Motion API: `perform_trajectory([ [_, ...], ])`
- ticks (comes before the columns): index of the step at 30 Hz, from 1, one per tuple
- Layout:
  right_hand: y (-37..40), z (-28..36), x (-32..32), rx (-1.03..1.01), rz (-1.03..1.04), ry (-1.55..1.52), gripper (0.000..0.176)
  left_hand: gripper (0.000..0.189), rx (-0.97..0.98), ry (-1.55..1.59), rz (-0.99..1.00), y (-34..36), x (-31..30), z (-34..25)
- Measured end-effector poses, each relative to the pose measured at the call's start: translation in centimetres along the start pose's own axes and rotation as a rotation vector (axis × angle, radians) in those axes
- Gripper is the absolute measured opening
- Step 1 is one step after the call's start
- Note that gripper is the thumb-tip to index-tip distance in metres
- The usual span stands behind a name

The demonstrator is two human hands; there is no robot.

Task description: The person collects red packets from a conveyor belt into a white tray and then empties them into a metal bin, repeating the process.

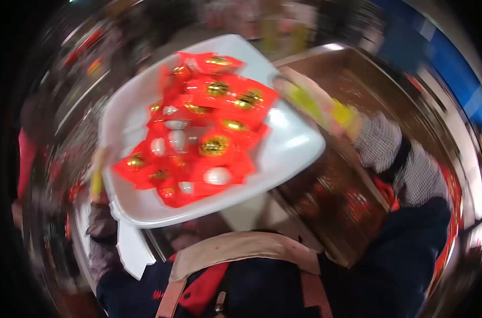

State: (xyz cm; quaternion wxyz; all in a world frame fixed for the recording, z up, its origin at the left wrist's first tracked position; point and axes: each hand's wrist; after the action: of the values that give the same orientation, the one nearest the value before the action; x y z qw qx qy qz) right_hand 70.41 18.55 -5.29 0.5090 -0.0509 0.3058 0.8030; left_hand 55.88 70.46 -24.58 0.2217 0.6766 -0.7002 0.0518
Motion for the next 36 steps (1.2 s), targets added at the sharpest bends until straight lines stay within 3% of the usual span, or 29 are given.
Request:
perform_trajectory([
  [2,3.4,3.5,-4.6,-0.237,-0.093,0.125,0.035,0.061,0.000,-0.179,0.107,-3.0,3.9,-8.9],
  [5,12.4,6.0,-9.6,-0.573,-0.312,0.346,0.040,0.116,0.286,-0.254,0.587,-7.7,11.9,-16.9],
  [6,17.0,5.9,-10.7,-0.594,-0.389,0.391,0.042,0.114,0.324,-0.273,0.700,-9.6,15.5,-17.1],
  [8,29.8,3.7,-11.3,-0.388,-0.511,0.546,0.037,0.111,0.396,-0.292,0.930,-13.2,22.9,-17.6],
  [10,43.4,1.5,-8.9,-0.153,-0.620,0.667,0.036,0.103,0.463,-0.258,1.126,-11.9,34.5,-16.4],
  [11,49.1,0.6,-6.1,0.144,-0.797,0.433,0.036,0.094,0.308,-0.229,1.368,-8.8,41.0,-15.6],
  [12,54.8,-0.3,-3.3,0.402,-1.000,0.151,0.036,0.081,0.203,-0.227,1.354,-5.6,47.2,-13.3],
  [13,60.9,-3.3,-0.5,0.423,-1.109,-0.145,0.038,0.069,0.097,-0.223,1.333,-2.4,53.4,-10.9],
  [14,67.5,-5.0,3.5,0.493,-1.190,-0.021,0.037,0.057,-0.007,-0.216,1.305,1.0,59.5,-8.5],
  [16,79.9,-9.5,13.1,0.598,-1.343,0.201,0.036,0.051,-0.016,-0.200,1.500,10.8,72.1,-2.4],
  [18,90.2,-16.8,24.9,0.709,-1.458,0.386,0.041,0.044,0.173,-0.326,1.856,20.8,85.1,5.9],
  [20,94.3,-18.1,35.7,0.825,-1.705,-0.019,0.045,0.042,0.033,-0.451,2.139,36.8,93.8,11.1],
  [21,94.1,-17.0,39.8,0.772,-1.886,-0.522,0.044,0.043,-0.224,-0.555,2.226,46.1,95.2,12.8],
  [23,95.2,-21.5,47.9,0.956,-2.081,-0.444,0.028,0.043,0.016,-0.646,2.640,60.9,98.3,15.9],
  [24,95.9,-23.3,49.6,0.959,-2.163,-0.428,0.031,0.043,-0.126,-0.653,2.624,63.9,96.9,16.7],
  [25,96.2,-22.4,49.5,0.884,-2.270,-0.700,0.038,0.042,-0.076,-0.657,2.623,66.0,96.4,16.9],
  [27,98.2,-22.3,49.8,1.009,-2.247,-0.828,0.043,0.041,-0.092,-0.703,2.635,69.6,99.6,20.3],
  [30,102.0,-22.6,51.0,1.015,-2.154,-0.922,0.054,0.040,-0.022,-0.744,2.669,74.6,99.9,19.5],
  [31,103.0,-23.5,51.7,1.006,-2.157,-0.922,0.054,0.040,-0.014,-0.747,2.668,76.4,99.8,18.9],
  [33,104.5,-25.8,53.1,0.904,-2.409,-0.771,0.047,0.040,-0.058,-0.818,2.610,79.6,99.3,17.5],
  [36,107.5,-27.0,54.1,0.957,-2.391,-0.757,0.045,0.044,-0.055,-0.888,2.586,84.5,99.4,15.2],
])
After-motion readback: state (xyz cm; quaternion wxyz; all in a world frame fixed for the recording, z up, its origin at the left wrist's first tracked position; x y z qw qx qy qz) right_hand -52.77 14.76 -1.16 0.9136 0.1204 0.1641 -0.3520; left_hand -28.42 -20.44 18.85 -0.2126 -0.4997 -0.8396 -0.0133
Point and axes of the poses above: each hand's wrist, its own y-axis away from the middle knuckle, its own x-axis out of the palm, z = x × y, and after that the axes turned 2 degrees about y, right-handed
